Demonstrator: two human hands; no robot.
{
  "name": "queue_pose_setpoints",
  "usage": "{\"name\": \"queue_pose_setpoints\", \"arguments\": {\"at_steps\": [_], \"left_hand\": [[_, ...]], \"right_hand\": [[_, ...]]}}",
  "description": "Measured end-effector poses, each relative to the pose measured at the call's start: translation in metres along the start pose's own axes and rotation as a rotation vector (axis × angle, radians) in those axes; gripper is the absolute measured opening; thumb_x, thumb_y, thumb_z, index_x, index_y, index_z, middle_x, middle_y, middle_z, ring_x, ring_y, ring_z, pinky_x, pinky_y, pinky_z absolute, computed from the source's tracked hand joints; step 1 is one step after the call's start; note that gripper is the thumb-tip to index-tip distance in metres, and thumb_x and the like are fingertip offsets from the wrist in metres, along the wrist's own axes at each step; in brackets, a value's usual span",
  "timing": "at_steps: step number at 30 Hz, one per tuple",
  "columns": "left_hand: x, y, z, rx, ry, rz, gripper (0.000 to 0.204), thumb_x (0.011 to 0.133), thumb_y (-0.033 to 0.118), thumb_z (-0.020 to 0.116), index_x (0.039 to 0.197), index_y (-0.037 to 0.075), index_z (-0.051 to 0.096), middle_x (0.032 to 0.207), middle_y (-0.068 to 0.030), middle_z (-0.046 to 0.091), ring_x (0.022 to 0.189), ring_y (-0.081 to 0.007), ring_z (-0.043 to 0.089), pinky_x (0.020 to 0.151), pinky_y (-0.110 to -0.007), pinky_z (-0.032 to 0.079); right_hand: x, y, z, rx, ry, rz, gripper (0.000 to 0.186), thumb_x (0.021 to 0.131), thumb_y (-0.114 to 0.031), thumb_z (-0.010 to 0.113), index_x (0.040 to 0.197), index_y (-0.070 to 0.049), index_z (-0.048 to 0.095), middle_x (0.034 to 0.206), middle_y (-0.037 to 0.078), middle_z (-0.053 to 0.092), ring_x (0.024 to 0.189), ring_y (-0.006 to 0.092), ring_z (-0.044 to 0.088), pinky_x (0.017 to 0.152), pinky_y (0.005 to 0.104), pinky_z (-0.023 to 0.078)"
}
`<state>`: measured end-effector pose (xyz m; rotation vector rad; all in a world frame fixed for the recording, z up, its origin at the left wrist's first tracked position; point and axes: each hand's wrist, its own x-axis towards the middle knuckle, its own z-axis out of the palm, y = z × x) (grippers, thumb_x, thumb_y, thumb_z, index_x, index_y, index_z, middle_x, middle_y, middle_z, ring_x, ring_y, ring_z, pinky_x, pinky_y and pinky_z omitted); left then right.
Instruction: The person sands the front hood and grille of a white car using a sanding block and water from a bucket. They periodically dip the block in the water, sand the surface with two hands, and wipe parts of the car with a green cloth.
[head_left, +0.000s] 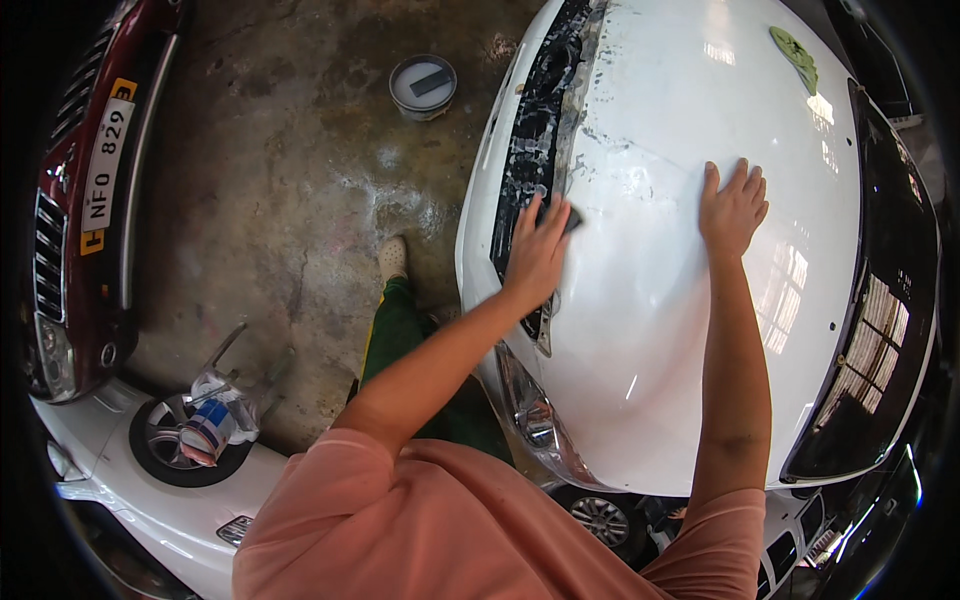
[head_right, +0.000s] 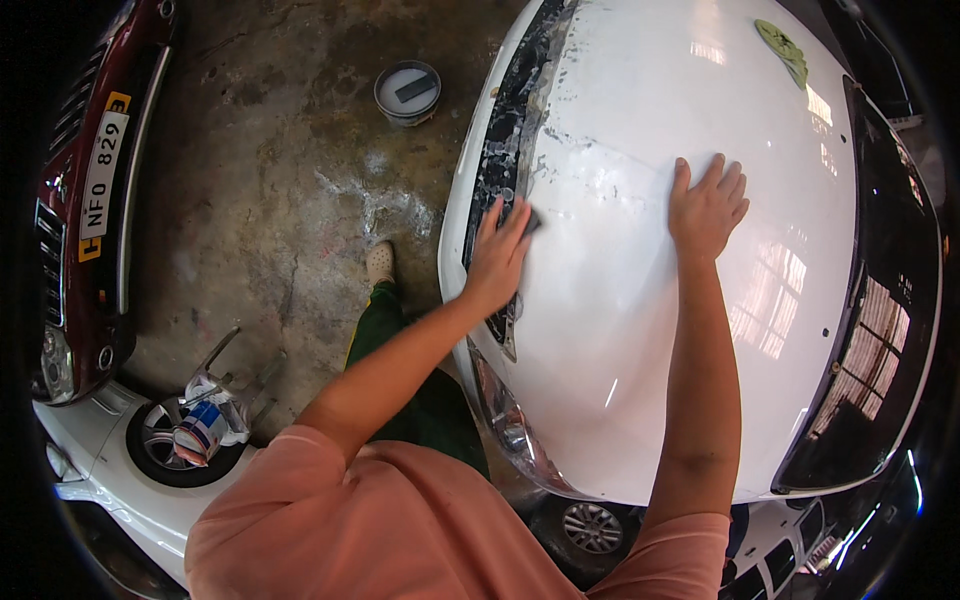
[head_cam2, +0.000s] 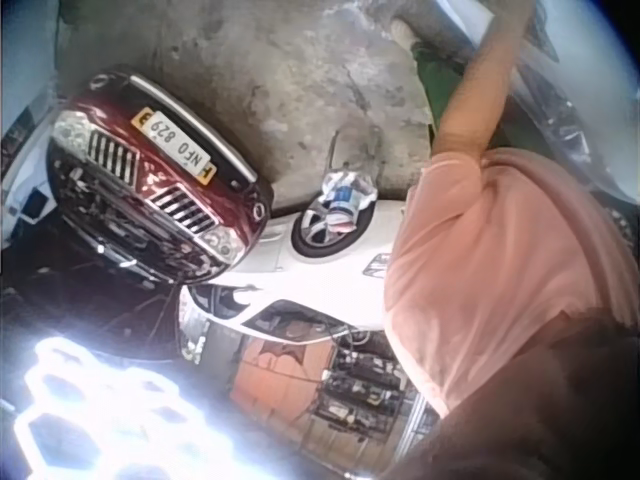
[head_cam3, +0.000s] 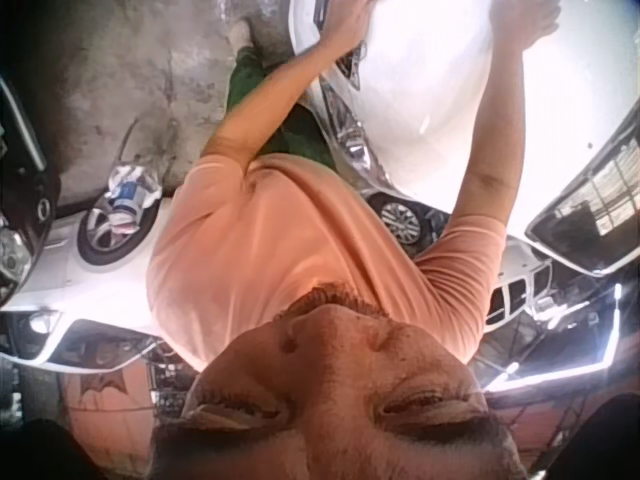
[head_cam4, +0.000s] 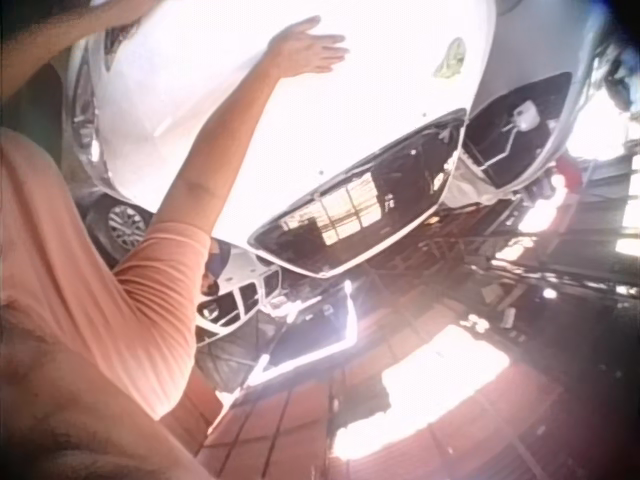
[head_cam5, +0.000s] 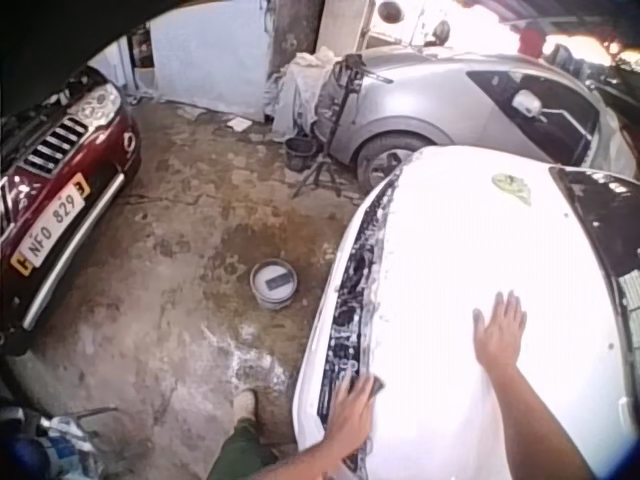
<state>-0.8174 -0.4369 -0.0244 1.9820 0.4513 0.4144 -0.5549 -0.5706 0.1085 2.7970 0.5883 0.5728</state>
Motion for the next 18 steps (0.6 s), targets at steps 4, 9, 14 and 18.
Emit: {"name": "queue_pose_setpoints", "arguments": {"at_steps": [4,9,14,18], "left_hand": [[0.082,-0.011,-0.015,0.011,0.024,-0.008,0.052,0.106,0.017,0.049,0.157,0.005,0.042,0.164,-0.0161,0.039,0.155,-0.0397,0.025,0.126,-0.051,0.018],[0.066,-0.005,-0.004,-0.033,0.025,-0.015,0.05,0.106,0.016,0.049,0.154,0.004,0.045,0.162,-0.0169,0.042,0.153,-0.0391,0.029,0.126,-0.05,0.02],[0.145,-0.025,-0.013,-0.074,0.102,0.019,0.047,0.107,0.019,0.049,0.151,0.003,0.05,0.158,-0.0167,0.047,0.15,-0.0409,0.033,0.125,-0.048,0.024],[0.136,-0.023,-0.011,-0.157,0.079,-0.05,0.044,0.107,0.022,0.049,0.149,0.007,0.053,0.157,-0.0194,0.048,0.149,-0.041,0.036,0.124,-0.048,0.026]], "right_hand": [[0.004,-0.008,-0.003,0.02,-0.022,-0.007,0.069,0.104,-0.054,0.048,0.15,-0.004,0.044,0.156,0.022,0.04,0.148,0.0374,0.034,0.121,0.0574,0.025],[-0.001,0.004,0.0,-0.01,-0.047,0.019,0.07,0.104,-0.056,0.047,0.151,-0.004,0.043,0.158,0.022,0.038,0.15,0.0368,0.032,0.122,0.0574,0.024],[0.004,-0.011,-0.005,0.018,-0.047,0.005,0.07,0.104,-0.056,0.047,0.152,-0.004,0.042,0.159,0.022,0.038,0.151,0.0363,0.031,0.122,0.0578,0.024],[0.002,-0.001,-0.001,0.004,-0.053,0.016,0.071,0.104,-0.056,0.047,0.153,-0.004,0.041,0.159,0.023,0.038,0.151,0.0363,0.031,0.122,0.0582,0.023]]}}
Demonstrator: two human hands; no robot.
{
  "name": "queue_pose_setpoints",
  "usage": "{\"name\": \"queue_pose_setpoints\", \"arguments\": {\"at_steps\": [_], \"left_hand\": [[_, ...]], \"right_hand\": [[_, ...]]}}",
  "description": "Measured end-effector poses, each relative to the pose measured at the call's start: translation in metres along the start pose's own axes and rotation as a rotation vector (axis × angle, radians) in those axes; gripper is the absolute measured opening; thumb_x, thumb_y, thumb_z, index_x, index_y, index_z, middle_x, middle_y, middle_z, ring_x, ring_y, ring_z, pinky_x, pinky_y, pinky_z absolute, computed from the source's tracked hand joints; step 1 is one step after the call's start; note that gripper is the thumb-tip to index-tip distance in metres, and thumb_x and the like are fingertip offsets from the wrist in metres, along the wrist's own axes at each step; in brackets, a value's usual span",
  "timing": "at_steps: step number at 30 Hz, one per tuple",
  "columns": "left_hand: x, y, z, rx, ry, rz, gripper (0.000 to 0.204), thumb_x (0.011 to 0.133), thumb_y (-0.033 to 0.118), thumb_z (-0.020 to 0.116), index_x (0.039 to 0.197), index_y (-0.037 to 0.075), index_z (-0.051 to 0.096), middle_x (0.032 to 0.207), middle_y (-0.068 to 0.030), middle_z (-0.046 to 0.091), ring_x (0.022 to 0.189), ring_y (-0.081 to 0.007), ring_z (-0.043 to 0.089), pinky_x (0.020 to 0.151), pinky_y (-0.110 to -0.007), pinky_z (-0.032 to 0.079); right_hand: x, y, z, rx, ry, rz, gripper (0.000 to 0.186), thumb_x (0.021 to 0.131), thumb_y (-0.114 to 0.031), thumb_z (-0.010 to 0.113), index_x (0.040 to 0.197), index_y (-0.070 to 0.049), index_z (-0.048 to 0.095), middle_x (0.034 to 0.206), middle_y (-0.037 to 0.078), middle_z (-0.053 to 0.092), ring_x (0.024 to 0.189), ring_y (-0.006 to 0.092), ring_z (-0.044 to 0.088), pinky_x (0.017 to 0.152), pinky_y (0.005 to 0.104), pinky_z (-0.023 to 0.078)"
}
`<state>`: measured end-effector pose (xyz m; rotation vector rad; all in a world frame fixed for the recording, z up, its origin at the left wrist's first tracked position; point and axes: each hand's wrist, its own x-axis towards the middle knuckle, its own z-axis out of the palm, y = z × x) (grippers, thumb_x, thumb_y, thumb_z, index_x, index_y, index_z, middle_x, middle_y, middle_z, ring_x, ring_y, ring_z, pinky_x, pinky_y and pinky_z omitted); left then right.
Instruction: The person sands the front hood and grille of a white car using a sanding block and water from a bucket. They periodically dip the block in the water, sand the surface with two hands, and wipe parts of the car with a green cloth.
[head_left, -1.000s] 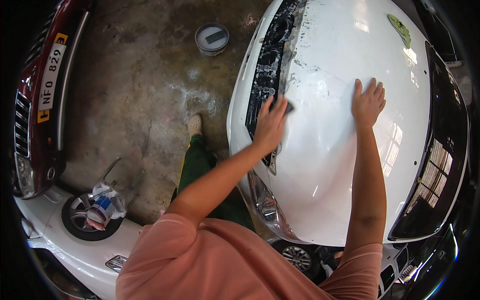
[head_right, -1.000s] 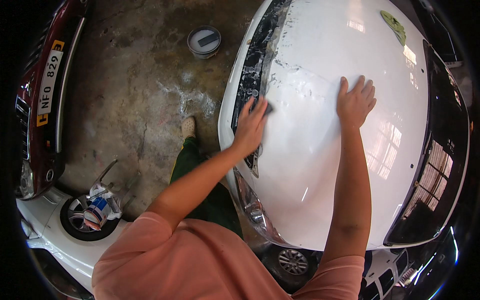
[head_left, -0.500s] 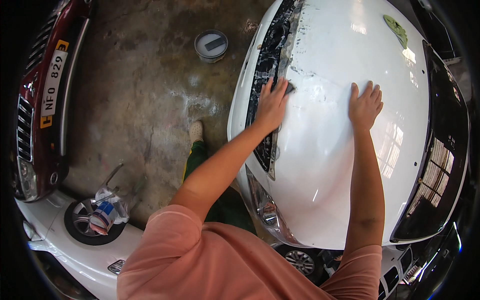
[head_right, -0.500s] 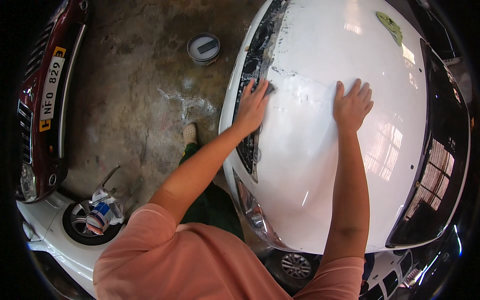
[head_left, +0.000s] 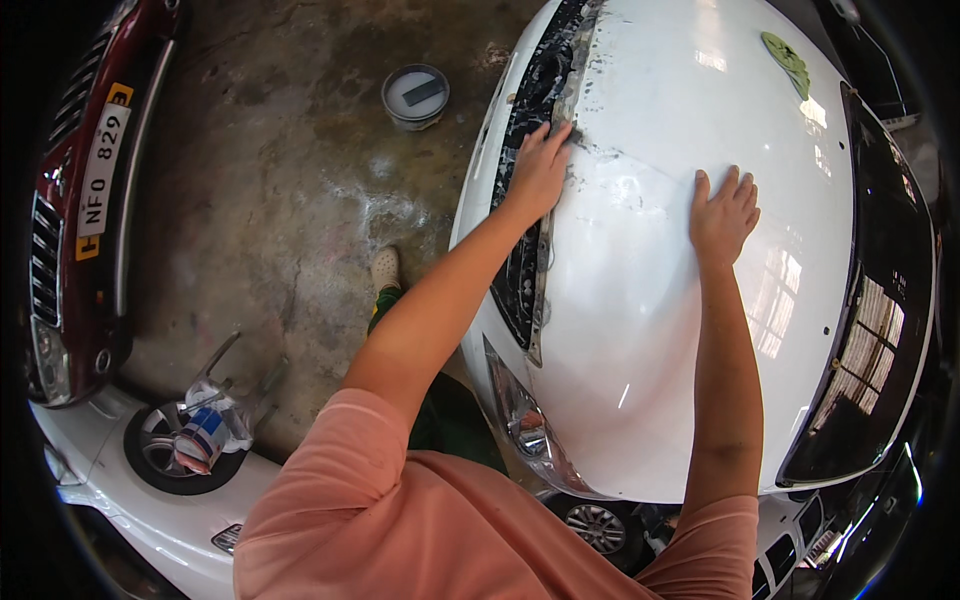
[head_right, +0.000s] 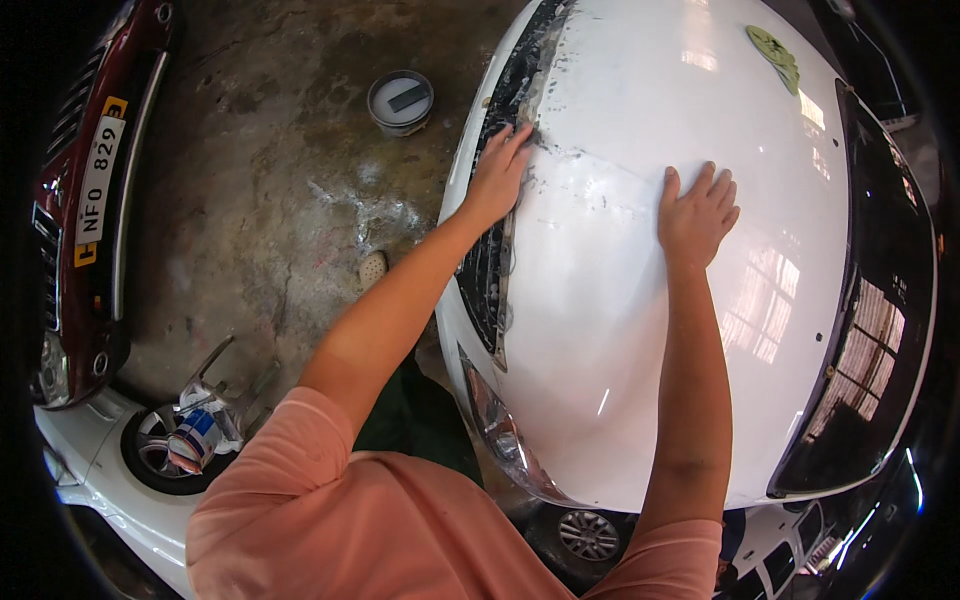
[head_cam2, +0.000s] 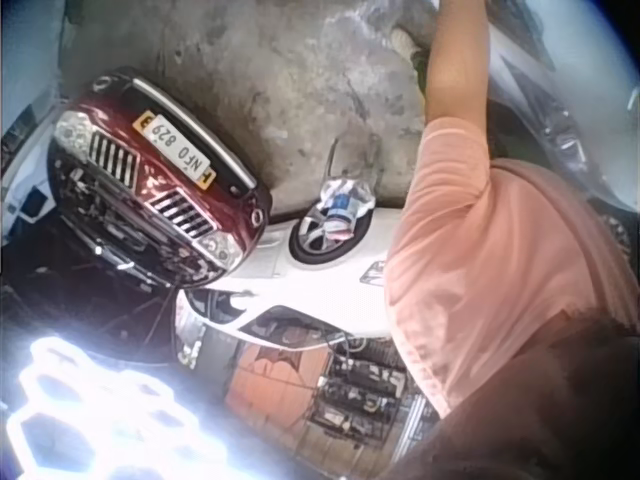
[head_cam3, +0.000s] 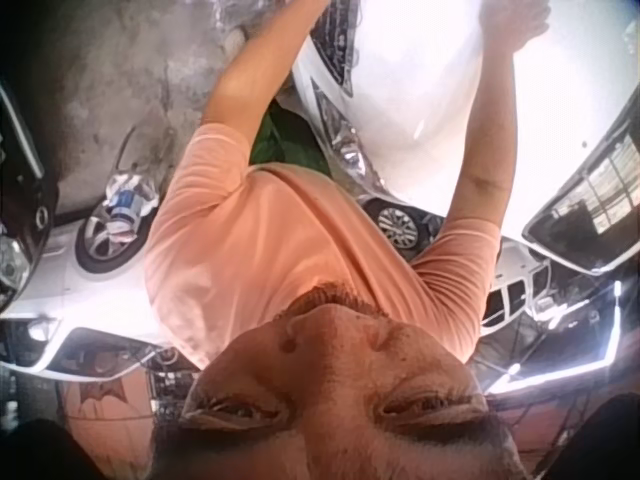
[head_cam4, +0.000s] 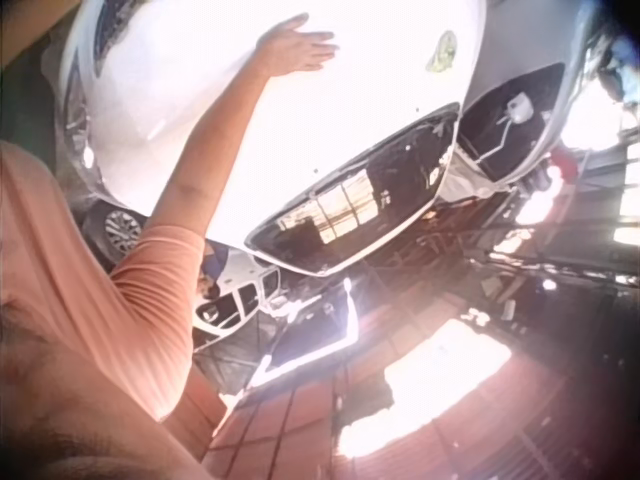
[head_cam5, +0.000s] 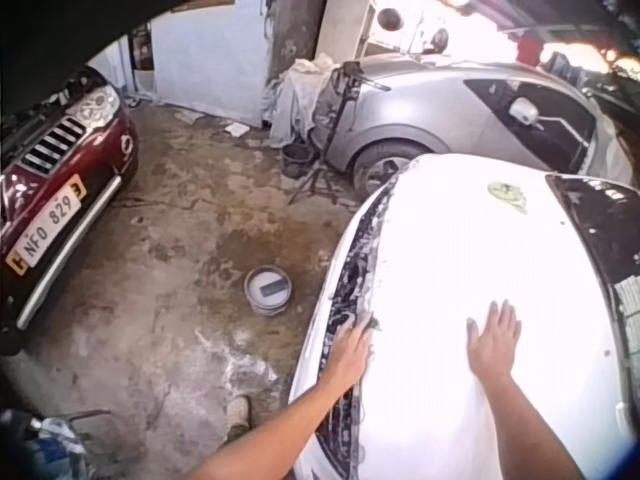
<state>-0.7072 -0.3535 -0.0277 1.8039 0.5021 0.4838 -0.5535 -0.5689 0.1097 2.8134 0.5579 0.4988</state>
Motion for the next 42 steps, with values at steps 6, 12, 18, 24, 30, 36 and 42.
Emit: {"name": "queue_pose_setpoints", "arguments": {"at_steps": [6,12,18,24,30,36,42], "left_hand": [[-0.002,-0.004,0.001,0.04,0.004,0.083,0.044,0.107,0.023,0.049,0.148,0.008,0.054,0.154,-0.0222,0.049,0.146,-0.0415,0.04,0.122,-0.049,0.028],[0.026,-0.006,-0.001,0.163,0.007,0.128,0.048,0.106,0.021,0.05,0.15,0.004,0.05,0.155,-0.0174,0.049,0.146,-0.0404,0.039,0.124,-0.05,0.027],[-0.158,0.019,-0.011,0.186,-0.149,0.075,0.059,0.102,0.01,0.056,0.158,0.006,0.038,0.162,-0.016,0.042,0.152,-0.0414,0.031,0.125,-0.057,0.018],[-0.279,0.046,-0.03,0.149,-0.375,-0.039,0.061,0.102,0.007,0.053,0.16,0.006,0.035,0.164,-0.015,0.039,0.154,-0.0403,0.027,0.126,-0.057,0.017],[-0.288,0.032,-0.065,0.001,-0.534,-0.09,0.048,0.107,0.017,0.049,0.153,0.005,0.048,0.159,-0.0217,0.043,0.151,-0.0388,0.034,0.126,-0.048,0.024],[-0.269,0.011,-0.184,-0.003,-0.184,-0.198,0.04,0.108,0.019,0.047,0.144,0.003,0.056,0.139,-0.0239,0.055,0.133,-0.0377,0.049,0.115,-0.043,0.037],[-0.262,0.003,-0.314,-0.258,0.034,-0.664,0.032,0.106,0.02,0.055,0.131,0.003,0.065,0.116,-0.0065,0.07,0.105,-0.0182,0.065,0.095,-0.032,0.049]], "right_hand": [[-0.002,0.002,0.002,0.002,0.012,-0.003,0.07,0.104,-0.055,0.047,0.152,-0.004,0.042,0.158,0.023,0.038,0.15,0.0372,0.031,0.122,0.0583,0.024],[0.0,-0.005,0.002,-0.007,0.058,-0.041,0.069,0.104,-0.055,0.049,0.151,-0.004,0.043,0.155,0.023,0.04,0.147,0.0373,0.035,0.119,0.0583,0.027],[-0.002,0.002,0.005,-0.074,0.108,-0.06,0.068,0.103,-0.056,0.05,0.147,-0.005,0.048,0.151,0.021,0.046,0.143,0.0367,0.04,0.117,0.0563,0.031],[-0.002,0.001,0.008,-0.073,0.1,-0.06,0.068,0.103,-0.056,0.049,0.148,-0.004,0.049,0.153,0.022,0.046,0.144,0.0369,0.039,0.116,0.0561,0.032],[0.004,0.007,-0.001,-0.017,-0.022,-0.031,0.075,0.103,-0.059,0.046,0.152,-0.002,0.044,0.159,0.025,0.039,0.15,0.0382,0.032,0.12,0.0569,0.027],[-0.018,-0.007,-0.027,0.165,-0.178,-0.014,0.077,0.103,-0.054,0.053,0.155,0.001,0.039,0.163,0.028,0.032,0.152,0.0403,0.03,0.122,0.0548,0.027],[-0.223,-0.137,-0.08,1.182,-0.197,0.117,0.059,0.101,-0.027,0.068,0.143,0.008,0.048,0.146,0.025,0.051,0.136,0.036,0.052,0.116,0.0403,0.039]]}}
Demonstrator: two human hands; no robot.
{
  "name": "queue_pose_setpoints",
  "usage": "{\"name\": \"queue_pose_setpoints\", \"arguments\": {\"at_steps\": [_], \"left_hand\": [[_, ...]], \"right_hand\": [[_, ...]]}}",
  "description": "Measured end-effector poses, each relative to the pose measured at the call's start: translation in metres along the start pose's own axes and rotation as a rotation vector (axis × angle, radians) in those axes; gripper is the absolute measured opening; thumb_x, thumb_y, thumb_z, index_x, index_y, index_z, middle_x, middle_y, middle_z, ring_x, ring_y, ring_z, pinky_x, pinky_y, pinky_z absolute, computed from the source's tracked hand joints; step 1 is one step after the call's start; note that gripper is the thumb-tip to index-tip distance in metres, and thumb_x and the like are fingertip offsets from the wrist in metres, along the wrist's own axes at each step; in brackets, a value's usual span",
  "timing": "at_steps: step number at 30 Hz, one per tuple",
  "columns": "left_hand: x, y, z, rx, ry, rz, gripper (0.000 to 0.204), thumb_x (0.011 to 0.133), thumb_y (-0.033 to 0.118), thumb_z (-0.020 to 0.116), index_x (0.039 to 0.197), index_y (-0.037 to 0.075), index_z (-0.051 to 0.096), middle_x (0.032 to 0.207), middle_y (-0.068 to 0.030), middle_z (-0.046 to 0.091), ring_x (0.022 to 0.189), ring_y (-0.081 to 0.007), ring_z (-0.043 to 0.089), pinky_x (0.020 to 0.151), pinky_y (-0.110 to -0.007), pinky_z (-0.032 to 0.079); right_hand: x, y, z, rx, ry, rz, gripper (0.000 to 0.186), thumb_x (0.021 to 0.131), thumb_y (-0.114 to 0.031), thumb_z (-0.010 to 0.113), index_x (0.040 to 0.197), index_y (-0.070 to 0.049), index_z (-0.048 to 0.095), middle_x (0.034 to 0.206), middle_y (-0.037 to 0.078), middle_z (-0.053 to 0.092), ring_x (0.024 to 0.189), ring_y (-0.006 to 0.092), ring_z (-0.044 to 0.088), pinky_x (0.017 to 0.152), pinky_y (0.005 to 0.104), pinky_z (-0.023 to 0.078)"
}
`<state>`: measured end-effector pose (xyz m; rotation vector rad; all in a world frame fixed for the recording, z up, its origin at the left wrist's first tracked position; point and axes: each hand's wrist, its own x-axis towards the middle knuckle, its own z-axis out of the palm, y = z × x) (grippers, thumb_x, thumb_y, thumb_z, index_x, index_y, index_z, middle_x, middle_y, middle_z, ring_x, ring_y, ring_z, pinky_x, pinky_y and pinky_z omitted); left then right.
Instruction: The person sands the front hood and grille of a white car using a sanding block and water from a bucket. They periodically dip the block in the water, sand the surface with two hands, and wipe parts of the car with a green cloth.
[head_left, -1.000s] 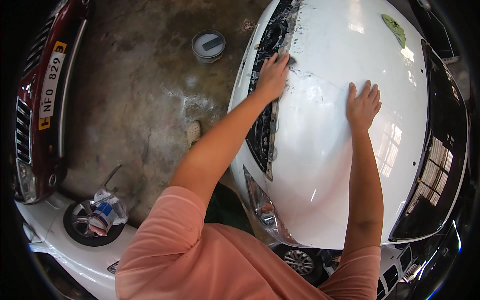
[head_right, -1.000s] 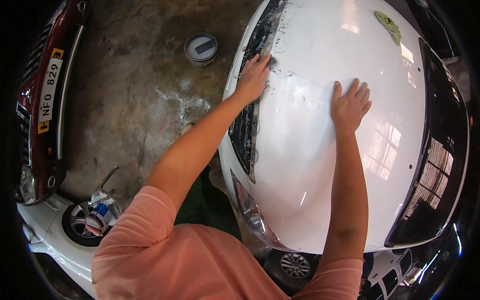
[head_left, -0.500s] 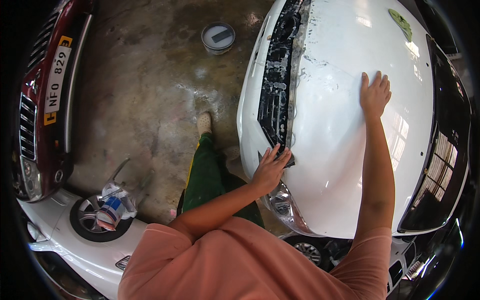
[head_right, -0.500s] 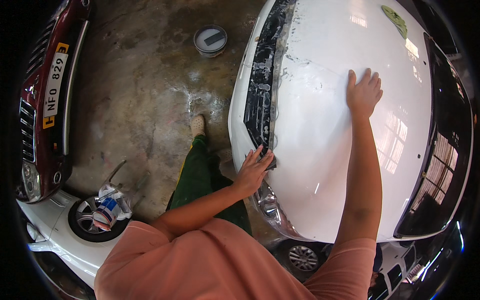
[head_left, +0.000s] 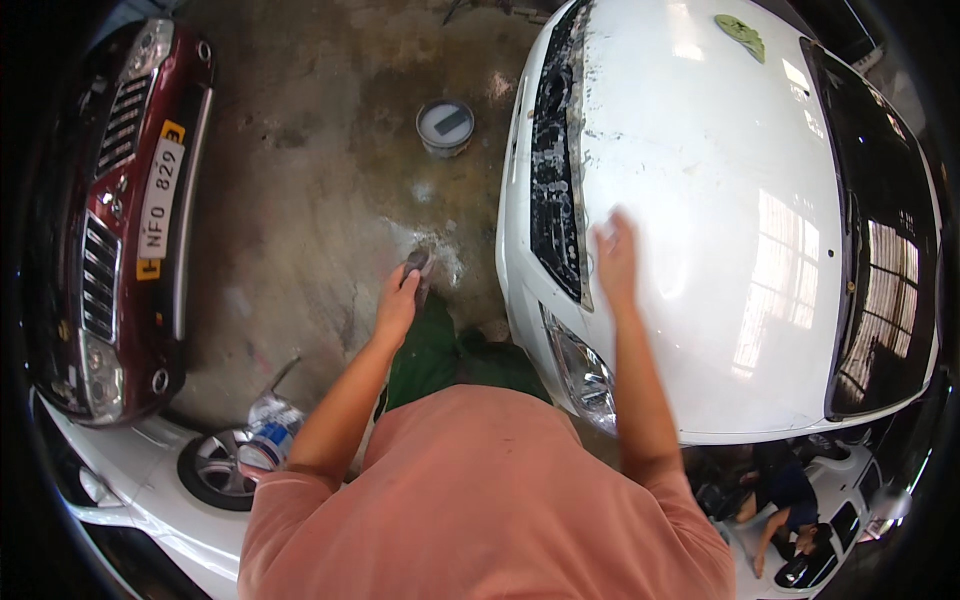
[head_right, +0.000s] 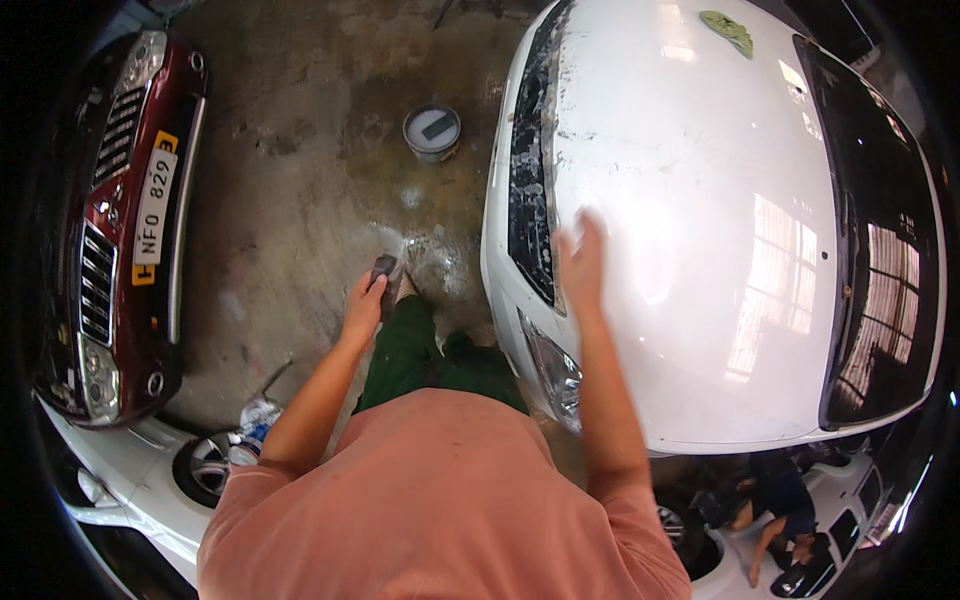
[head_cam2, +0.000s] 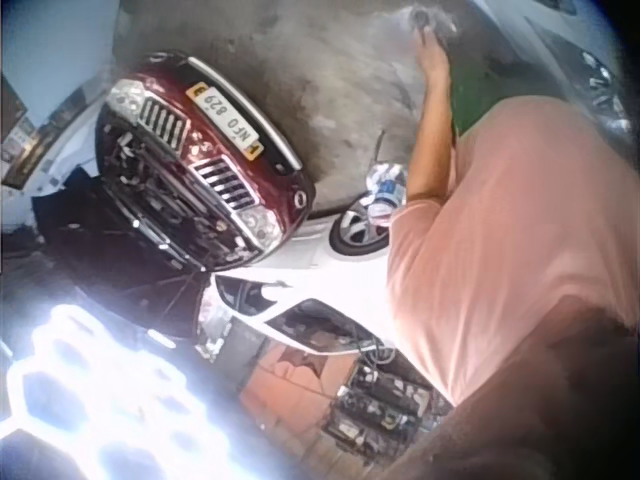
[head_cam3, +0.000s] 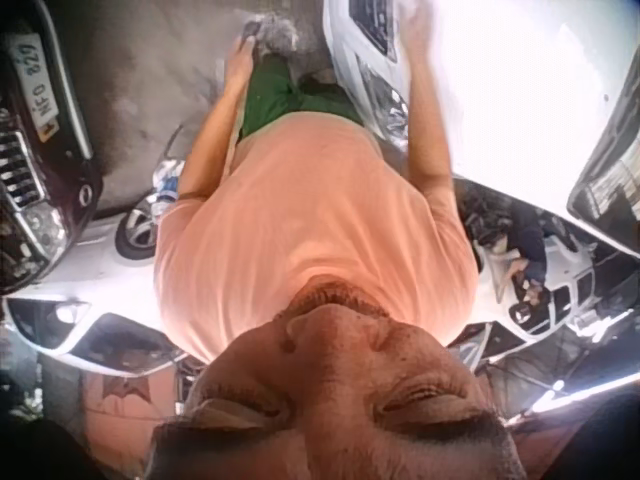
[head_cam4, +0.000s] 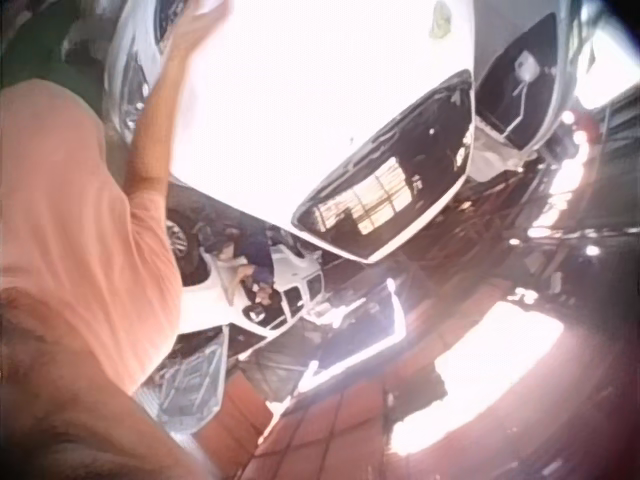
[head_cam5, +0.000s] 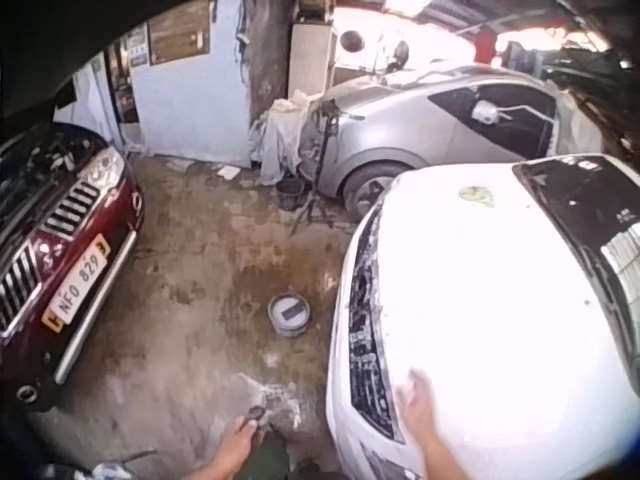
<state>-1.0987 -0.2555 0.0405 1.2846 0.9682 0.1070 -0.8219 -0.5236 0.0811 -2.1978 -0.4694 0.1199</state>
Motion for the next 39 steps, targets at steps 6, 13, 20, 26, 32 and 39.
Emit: {"name": "queue_pose_setpoints", "arguments": {"at_steps": [6,13,20,26,32,39], "left_hand": [[0.039,0.046,-0.018,-0.273,-0.076,-0.01,0.022,0.102,0.011,0.057,0.121,0.004,0.067,0.109,-0.0021,0.071,0.095,-0.0134,0.066,0.087,-0.031,0.053],[0.087,0.146,-0.059,-0.214,-0.378,-0.007,0.019,0.1,0.006,0.059,0.118,0.001,0.065,0.108,-0.0036,0.07,0.097,-0.0115,0.065,0.086,-0.028,0.051],[0.141,0.185,-0.13,-0.039,-0.327,0.123,0.038,0.097,0.006,0.068,0.132,0.001,0.057,0.117,-0.0096,0.068,0.109,-0.0164,0.064,0.094,-0.032,0.052],[0.16,0.192,-0.154,0.406,-0.282,0.484,0.052,0.095,0.014,0.072,0.14,-0.004,0.055,0.132,-0.0184,0.059,0.118,-0.0252,0.061,0.099,-0.035,0.051],[0.178,0.212,-0.113,0.726,-0.325,0.695,0.072,0.093,0.021,0.075,0.15,-0.01,0.043,0.137,-0.023,0.053,0.122,-0.0339,0.059,0.1,-0.038,0.051],[0.203,0.26,-0.034,0.839,-0.505,0.54,0.077,0.09,0.024,0.079,0.15,-0.008,0.044,0.138,-0.0229,0.061,0.126,-0.0309,0.061,0.106,-0.037,0.048]], "right_hand": [[-0.107,-0.061,0.082,0.319,-0.321,0.403,0.046,0.1,-0.021,0.065,0.138,0.004,0.057,0.124,0.014,0.069,0.11,0.0198,0.065,0.097,0.0328,0.051],[-0.023,-0.196,0.185,0.729,-0.304,0.514,0.048,0.101,-0.028,0.069,0.137,0.002,0.058,0.115,0.01,0.069,0.102,0.0143,0.063,0.087,0.0297,0.051],[0.022,-0.274,0.263,0.912,-0.169,0.519,0.016,0.098,-0.019,0.071,0.098,-0.004,0.063,0.087,-0.001,0.062,0.079,0.0073,0.055,0.071,0.0251,0.045],[0.039,-0.265,0.295,0.812,0.1,0.561,0.027,0.095,-0.02,0.071,0.083,-0.006,0.052,0.078,-0.002,0.049,0.072,0.0079,0.044,0.063,0.0297,0.038],[0.074,-0.274,0.295,0.906,0.228,0.553,0.029,0.096,-0.02,0.071,0.082,-0.006,0.049,0.076,-0.001,0.049,0.07,0.0089,0.043,0.062,0.0312,0.039],[0.121,-0.246,0.245,1.088,0.297,0.58,0.019,0.095,-0.017,0.07,0.089,-0.007,0.055,0.082,-0.001,0.054,0.074,0.008,0.05,0.061,0.0278,0.042]]}}
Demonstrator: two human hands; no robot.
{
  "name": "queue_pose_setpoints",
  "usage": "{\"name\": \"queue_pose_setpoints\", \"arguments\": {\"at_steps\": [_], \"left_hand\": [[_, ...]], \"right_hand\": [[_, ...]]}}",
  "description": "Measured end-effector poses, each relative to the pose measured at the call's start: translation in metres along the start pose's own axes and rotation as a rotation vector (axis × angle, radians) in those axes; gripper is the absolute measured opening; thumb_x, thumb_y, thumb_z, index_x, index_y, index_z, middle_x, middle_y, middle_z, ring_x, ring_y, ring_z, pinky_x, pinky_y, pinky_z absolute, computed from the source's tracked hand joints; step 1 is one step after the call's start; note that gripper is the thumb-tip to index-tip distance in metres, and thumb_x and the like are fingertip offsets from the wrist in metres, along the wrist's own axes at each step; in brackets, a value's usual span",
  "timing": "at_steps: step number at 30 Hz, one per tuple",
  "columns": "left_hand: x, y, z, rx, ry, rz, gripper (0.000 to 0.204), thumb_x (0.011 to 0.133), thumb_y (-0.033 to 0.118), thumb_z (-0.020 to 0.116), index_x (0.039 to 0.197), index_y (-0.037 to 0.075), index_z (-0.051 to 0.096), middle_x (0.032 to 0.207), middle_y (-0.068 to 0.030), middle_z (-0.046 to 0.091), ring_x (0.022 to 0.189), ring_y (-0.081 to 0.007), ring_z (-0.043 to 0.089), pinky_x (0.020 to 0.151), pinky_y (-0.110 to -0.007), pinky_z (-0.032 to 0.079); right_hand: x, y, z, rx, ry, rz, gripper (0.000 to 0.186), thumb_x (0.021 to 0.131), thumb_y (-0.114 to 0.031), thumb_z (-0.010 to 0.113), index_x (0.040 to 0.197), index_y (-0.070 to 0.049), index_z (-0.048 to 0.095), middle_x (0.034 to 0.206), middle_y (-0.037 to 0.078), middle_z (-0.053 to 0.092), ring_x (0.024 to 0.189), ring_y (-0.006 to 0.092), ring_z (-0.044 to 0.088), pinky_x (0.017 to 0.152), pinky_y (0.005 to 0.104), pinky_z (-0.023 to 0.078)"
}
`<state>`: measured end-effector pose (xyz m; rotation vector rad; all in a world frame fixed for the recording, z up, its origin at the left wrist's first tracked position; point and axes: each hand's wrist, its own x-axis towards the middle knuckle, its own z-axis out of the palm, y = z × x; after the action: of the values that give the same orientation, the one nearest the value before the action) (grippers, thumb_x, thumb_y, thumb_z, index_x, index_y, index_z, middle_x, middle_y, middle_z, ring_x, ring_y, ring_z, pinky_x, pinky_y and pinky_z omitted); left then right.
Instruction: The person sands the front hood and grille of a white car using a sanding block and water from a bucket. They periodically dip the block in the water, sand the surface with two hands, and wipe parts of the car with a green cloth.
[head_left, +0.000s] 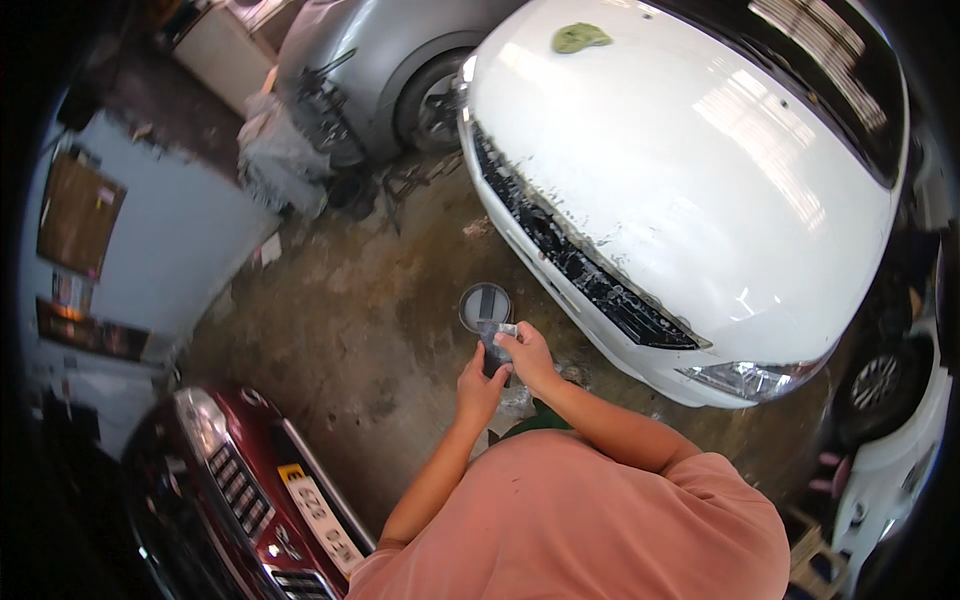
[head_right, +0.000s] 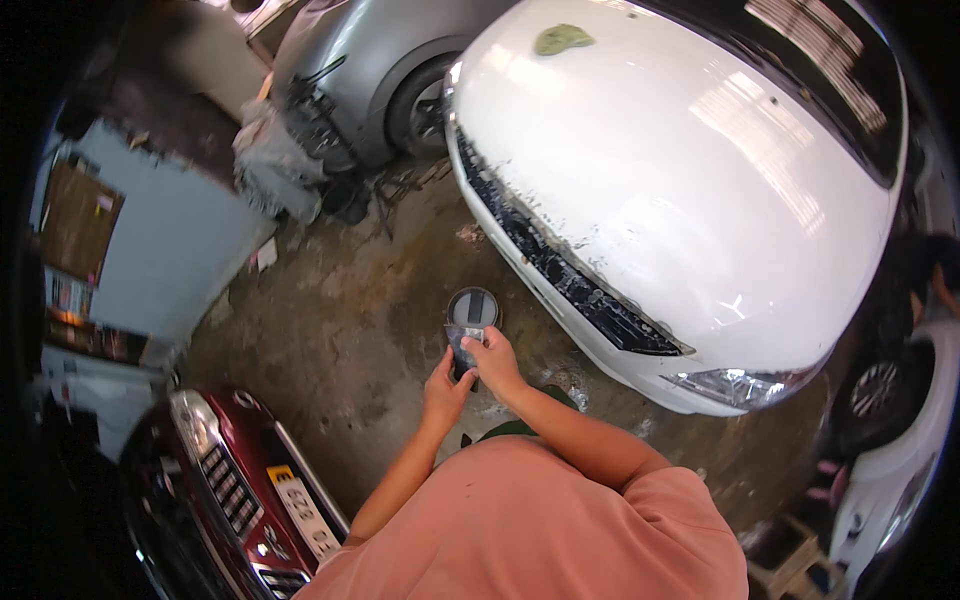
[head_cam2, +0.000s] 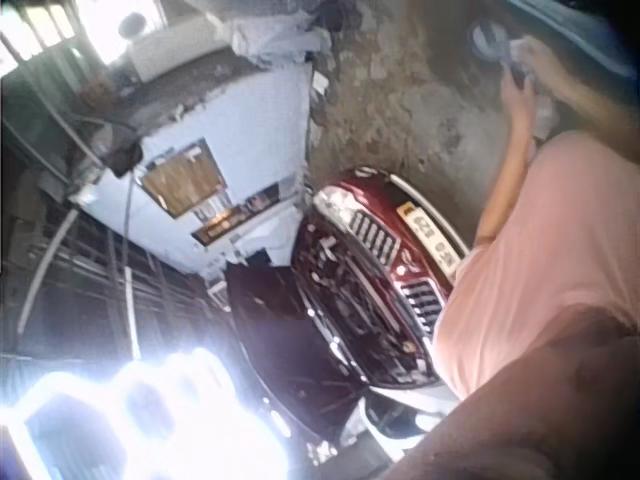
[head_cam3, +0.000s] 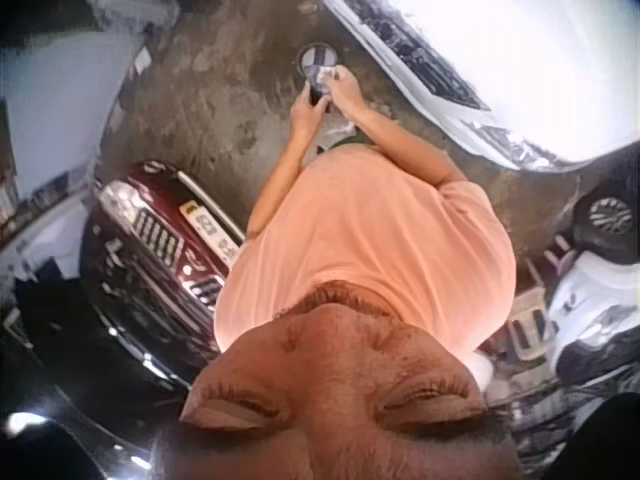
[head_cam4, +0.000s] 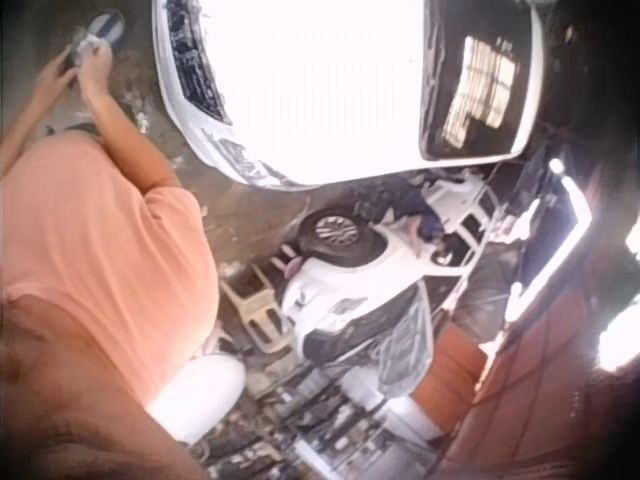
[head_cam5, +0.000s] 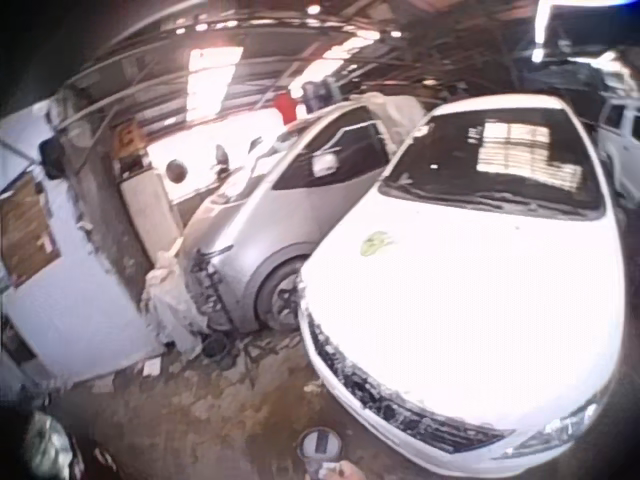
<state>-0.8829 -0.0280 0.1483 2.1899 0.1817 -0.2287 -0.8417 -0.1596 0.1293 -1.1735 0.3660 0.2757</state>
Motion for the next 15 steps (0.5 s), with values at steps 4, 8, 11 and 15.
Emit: {"name": "queue_pose_setpoints", "arguments": {"at_steps": [4,8,11,15], "left_hand": [[0.054,-0.001,0.018,-0.135,-0.001,0.046,0.068,0.087,0.021,0.083,0.14,-0.006,0.052,0.121,-0.0162,0.067,0.112,-0.0208,0.065,0.098,-0.033,0.051],[0.094,0.048,0.029,-0.081,-0.078,0.026,0.048,0.087,0.013,0.081,0.124,-0.004,0.056,0.105,-0.0087,0.068,0.097,-0.0138,0.064,0.088,-0.028,0.052],[0.12,0.053,0.042,-0.22,-0.152,0.039,0.037,0.09,0.007,0.076,0.12,-0.003,0.056,0.102,-0.0054,0.068,0.092,-0.0117,0.064,0.086,-0.026,0.051],[0.147,0.056,0.049,-0.43,-0.296,0.125,0.031,0.092,0.002,0.071,0.119,-0.001,0.057,0.103,-0.0037,0.068,0.092,-0.0101,0.064,0.085,-0.024,0.051]], "right_hand": [[0.027,-0.033,-0.015,0.056,0.012,-0.022,0.018,0.095,-0.017,0.07,0.092,-0.006,0.057,0.084,0.0,0.056,0.076,0.008,0.052,0.061,0.0272,0.044],[0.063,-0.049,-0.042,0.014,0.015,-0.085,0.019,0.096,-0.019,0.071,0.093,-0.006,0.057,0.087,0.001,0.057,0.078,0.0083,0.053,0.065,0.0261,0.046],[0.08,-0.054,-0.056,0.008,0.011,-0.104,0.019,0.097,-0.02,0.071,0.1,-0.006,0.059,0.092,0.001,0.059,0.085,0.0085,0.055,0.073,0.0265,0.048],[0.074,-0.077,-0.068,0.221,0.12,-0.055,0.033,0.098,-0.025,0.072,0.118,0.0,0.063,0.1,0.002,0.063,0.09,0.0093,0.057,0.08,0.0295,0.049]]}}
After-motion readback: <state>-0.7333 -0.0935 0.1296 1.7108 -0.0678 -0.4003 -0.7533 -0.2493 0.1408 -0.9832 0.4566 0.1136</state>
